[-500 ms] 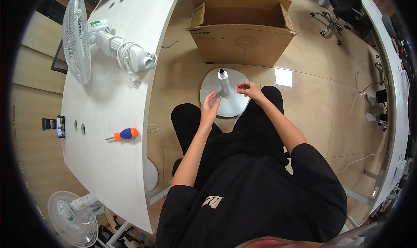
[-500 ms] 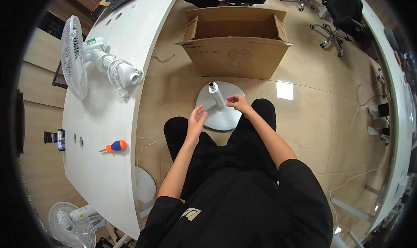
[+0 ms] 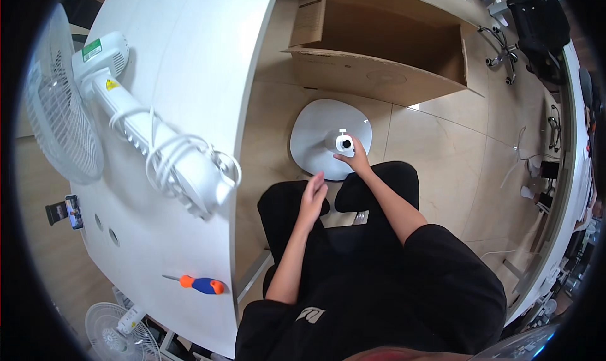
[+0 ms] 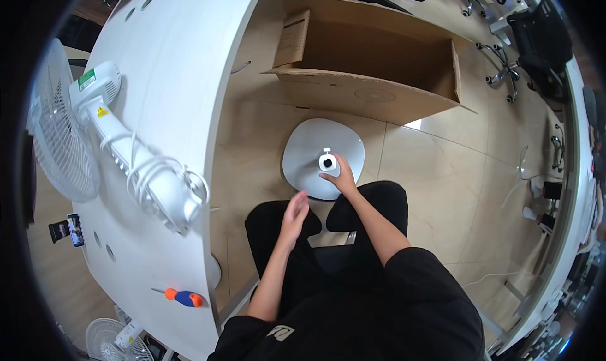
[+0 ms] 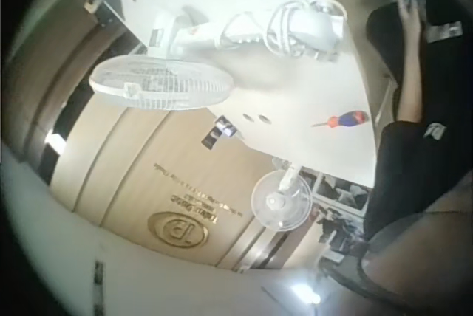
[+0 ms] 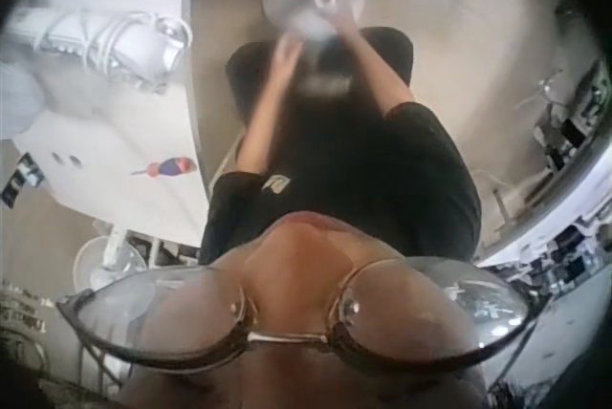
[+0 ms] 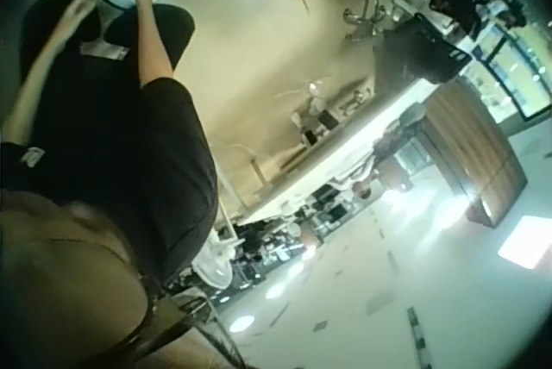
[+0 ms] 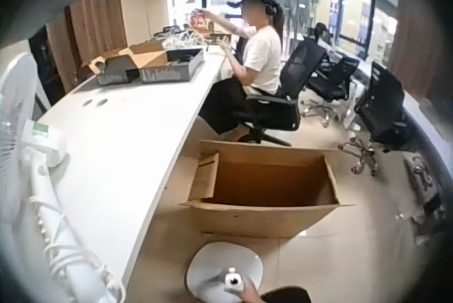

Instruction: Assembling a white stand fan by attaching the base plate and pole components.

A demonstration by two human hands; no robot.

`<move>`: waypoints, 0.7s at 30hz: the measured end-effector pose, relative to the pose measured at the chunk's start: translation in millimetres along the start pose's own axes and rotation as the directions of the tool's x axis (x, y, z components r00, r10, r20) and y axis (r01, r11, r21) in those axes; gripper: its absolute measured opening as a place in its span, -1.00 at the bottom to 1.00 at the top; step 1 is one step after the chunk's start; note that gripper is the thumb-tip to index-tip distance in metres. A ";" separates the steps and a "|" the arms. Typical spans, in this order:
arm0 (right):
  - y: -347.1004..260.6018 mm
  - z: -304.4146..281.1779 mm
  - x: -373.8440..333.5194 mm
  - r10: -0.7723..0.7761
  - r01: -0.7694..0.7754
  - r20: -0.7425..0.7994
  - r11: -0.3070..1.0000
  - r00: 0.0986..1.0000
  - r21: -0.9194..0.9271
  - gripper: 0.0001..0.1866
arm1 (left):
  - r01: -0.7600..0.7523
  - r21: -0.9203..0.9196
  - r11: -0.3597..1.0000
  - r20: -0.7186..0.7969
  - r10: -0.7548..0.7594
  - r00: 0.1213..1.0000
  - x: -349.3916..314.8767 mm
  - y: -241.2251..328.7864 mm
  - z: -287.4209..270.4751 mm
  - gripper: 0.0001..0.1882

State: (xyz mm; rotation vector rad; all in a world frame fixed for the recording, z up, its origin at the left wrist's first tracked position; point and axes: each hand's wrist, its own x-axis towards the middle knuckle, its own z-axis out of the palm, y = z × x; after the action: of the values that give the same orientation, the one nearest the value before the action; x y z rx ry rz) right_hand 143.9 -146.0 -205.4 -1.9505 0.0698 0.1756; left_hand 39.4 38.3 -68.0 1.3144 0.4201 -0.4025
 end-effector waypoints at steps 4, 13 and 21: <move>2.4 16.0 4.2 -0.010 0.010 -0.012 0.999 1.000 0.052 -0.10 | 0.064 -0.035 0.997 0.037 -0.063 0.997 -50.4 -4.4 -16.3 -0.47; 39.6 25.9 27.1 -0.011 0.005 -0.063 0.995 0.998 -0.095 -0.61 | -0.036 0.023 0.999 0.043 0.035 0.998 -72.1 -59.5 -24.6 -0.47; -91.7 -68.9 -10.0 -0.293 0.295 -0.053 0.954 0.955 0.057 -0.60 | -0.225 0.142 0.964 -0.036 0.233 0.972 -131.0 -29.3 -36.6 -0.49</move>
State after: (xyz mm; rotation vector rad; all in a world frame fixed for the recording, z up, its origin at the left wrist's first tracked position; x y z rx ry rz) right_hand 152.3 -175.5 -94.5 -1.8752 -0.1844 -0.0660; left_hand -90.4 74.0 -32.8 1.4922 0.2831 -0.2059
